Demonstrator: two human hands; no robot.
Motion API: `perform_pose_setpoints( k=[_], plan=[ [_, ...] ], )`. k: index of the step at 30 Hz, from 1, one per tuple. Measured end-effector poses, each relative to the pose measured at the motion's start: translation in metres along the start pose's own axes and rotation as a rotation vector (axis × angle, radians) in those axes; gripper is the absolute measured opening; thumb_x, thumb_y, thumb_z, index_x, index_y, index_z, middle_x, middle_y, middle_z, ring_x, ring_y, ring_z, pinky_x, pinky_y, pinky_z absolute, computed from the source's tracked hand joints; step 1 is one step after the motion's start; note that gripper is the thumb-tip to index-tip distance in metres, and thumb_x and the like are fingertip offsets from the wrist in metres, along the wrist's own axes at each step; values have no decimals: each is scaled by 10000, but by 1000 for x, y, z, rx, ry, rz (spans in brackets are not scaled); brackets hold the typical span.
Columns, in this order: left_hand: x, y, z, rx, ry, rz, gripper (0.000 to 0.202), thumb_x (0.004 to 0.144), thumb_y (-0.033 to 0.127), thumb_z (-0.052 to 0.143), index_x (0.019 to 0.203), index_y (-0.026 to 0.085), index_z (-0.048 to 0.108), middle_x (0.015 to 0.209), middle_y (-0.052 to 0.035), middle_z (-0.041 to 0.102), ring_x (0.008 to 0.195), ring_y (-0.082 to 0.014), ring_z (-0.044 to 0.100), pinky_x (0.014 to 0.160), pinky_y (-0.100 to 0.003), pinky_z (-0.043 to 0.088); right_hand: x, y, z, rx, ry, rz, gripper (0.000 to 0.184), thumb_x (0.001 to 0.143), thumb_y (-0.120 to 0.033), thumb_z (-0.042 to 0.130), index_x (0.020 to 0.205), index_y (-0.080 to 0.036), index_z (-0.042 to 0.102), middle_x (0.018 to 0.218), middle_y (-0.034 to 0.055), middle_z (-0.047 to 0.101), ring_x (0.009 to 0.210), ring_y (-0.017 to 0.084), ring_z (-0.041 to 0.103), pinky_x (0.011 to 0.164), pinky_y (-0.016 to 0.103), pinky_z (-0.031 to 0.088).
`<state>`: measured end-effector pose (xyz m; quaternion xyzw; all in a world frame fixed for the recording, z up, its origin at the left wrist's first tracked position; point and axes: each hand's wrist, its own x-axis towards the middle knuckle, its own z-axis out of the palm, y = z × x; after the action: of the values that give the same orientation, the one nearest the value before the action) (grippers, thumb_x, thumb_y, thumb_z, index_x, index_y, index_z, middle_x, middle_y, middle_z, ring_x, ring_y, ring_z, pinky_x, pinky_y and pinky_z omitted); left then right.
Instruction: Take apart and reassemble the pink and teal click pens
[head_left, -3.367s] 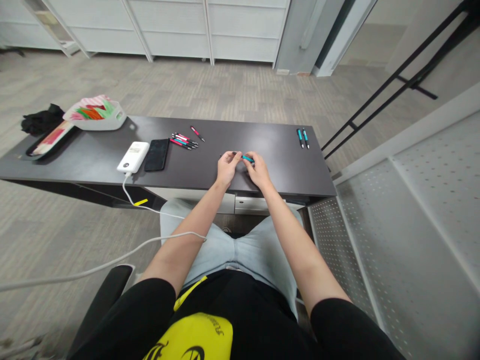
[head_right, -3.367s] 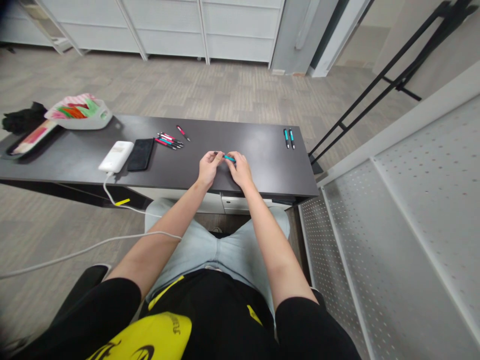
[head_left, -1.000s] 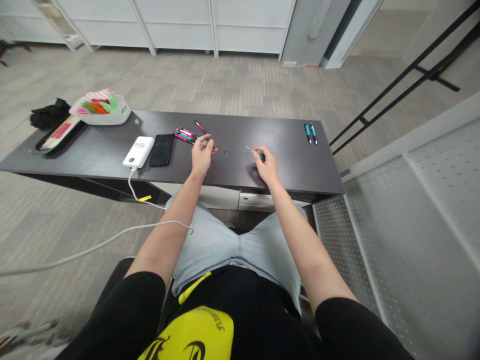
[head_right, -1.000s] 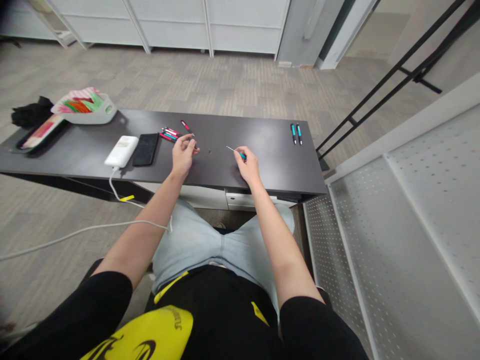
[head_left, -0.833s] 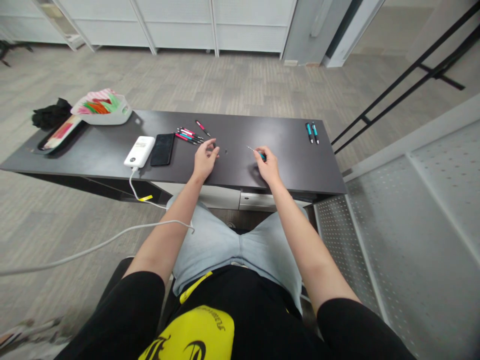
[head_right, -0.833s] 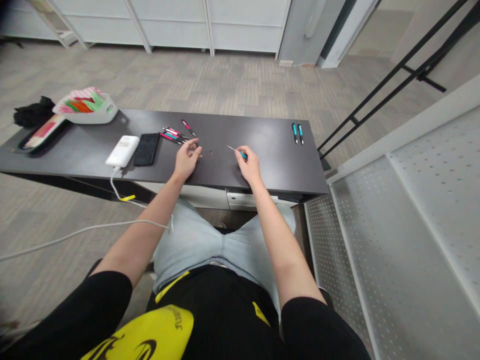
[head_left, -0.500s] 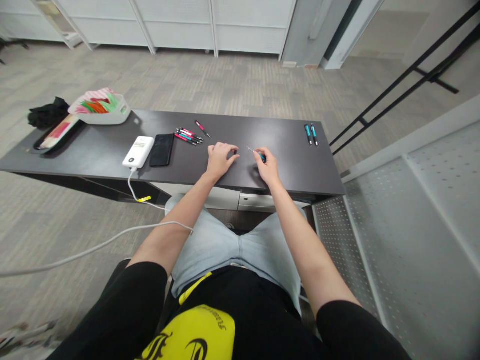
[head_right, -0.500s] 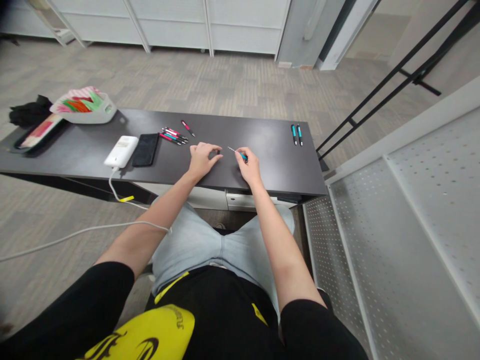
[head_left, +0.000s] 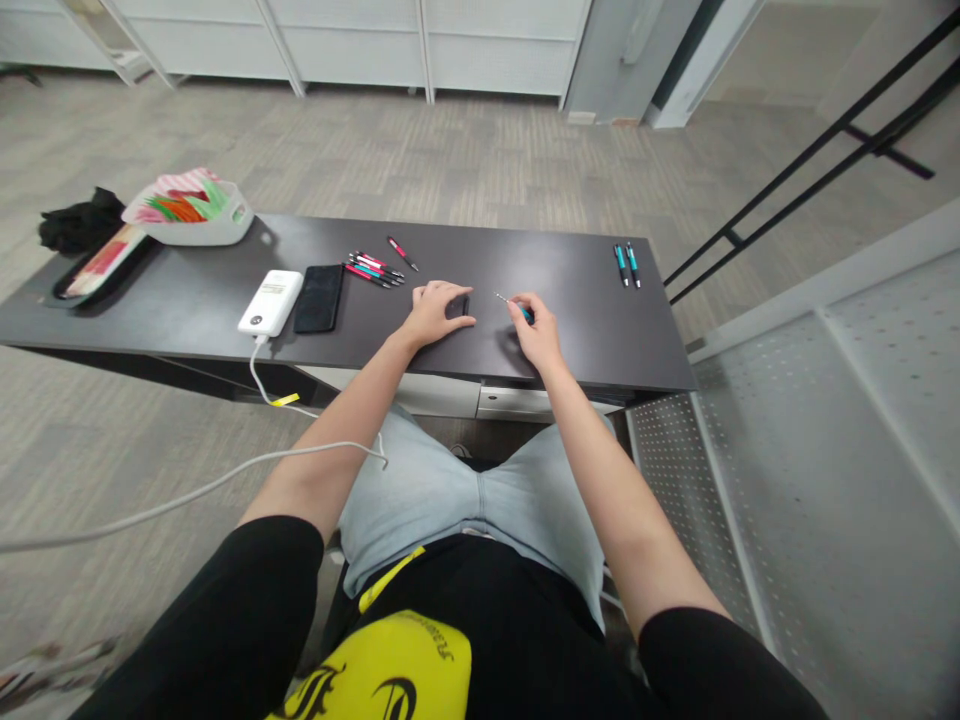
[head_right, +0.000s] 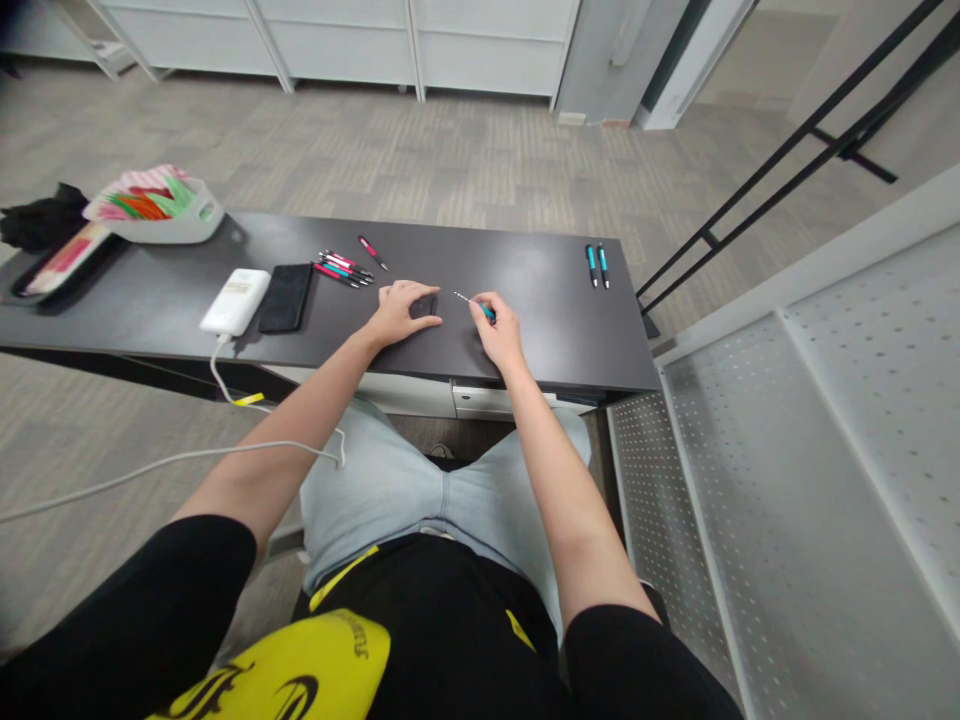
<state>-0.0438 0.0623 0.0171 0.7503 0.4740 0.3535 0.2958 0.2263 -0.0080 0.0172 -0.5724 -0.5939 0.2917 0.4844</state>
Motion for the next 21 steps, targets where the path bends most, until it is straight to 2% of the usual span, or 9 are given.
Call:
perform_pose_setpoints(
  k=[2, 5, 10, 14, 18, 21],
  plan=[
    [3, -4, -1, -24, -20, 2, 560, 718, 639, 1225, 1095, 321, 959, 1330, -170, 944, 1492, -513, 690, 1397, -663, 381, 0, 0, 0, -14, 1, -3, 459, 1015, -852, 709, 1027, -398, 774, 941, 74, 787, 946, 383, 767, 1028, 603, 712],
    [8, -8, 1, -50, 2, -11, 458, 723, 521, 1219, 1033, 331, 942, 1265, -147, 950, 1449, -501, 725, 1406, -672, 393, -1, -1, -1, -28, -3, -8, 449, 1027, -839, 710, 1025, -396, 780, 939, 74, 781, 942, 382, 776, 1010, 600, 719],
    [12, -12, 6, -43, 63, -62, 443, 706, 331, 1195, 1062, 321, 930, 1326, -138, 960, 1480, -516, 760, 1426, -677, 425, -2, -2, -1, -11, -3, -26, 455, 1027, -841, 712, 1034, -393, 793, 921, 73, 767, 916, 380, 752, 983, 599, 700],
    [12, -9, 5, -53, 69, -108, 526, 673, 244, 1195, 1124, 311, 934, 1424, -144, 954, 1531, -530, 747, 1437, -653, 414, -1, -1, -1, -48, -7, -15, 436, 1039, -826, 714, 1040, -398, 798, 929, 69, 788, 912, 374, 753, 971, 588, 700],
    [2, 6, 4, -46, 120, -76, 655, 659, 265, 1218, 1243, 309, 924, 1591, -149, 885, 1574, -535, 702, 1404, -625, 427, 0, 2, 0, -61, -26, -15, 390, 1067, -780, 738, 1030, -397, 804, 957, 73, 826, 925, 373, 773, 982, 584, 705],
    [-7, 22, 9, -50, 161, -19, 560, 763, 405, 1222, 1220, 311, 914, 1484, -138, 877, 1496, -510, 706, 1349, -605, 445, 1, 6, 3, -49, -59, -39, 384, 1087, -752, 747, 1044, -376, 811, 1011, 93, 858, 946, 376, 787, 989, 587, 701]
  ],
)
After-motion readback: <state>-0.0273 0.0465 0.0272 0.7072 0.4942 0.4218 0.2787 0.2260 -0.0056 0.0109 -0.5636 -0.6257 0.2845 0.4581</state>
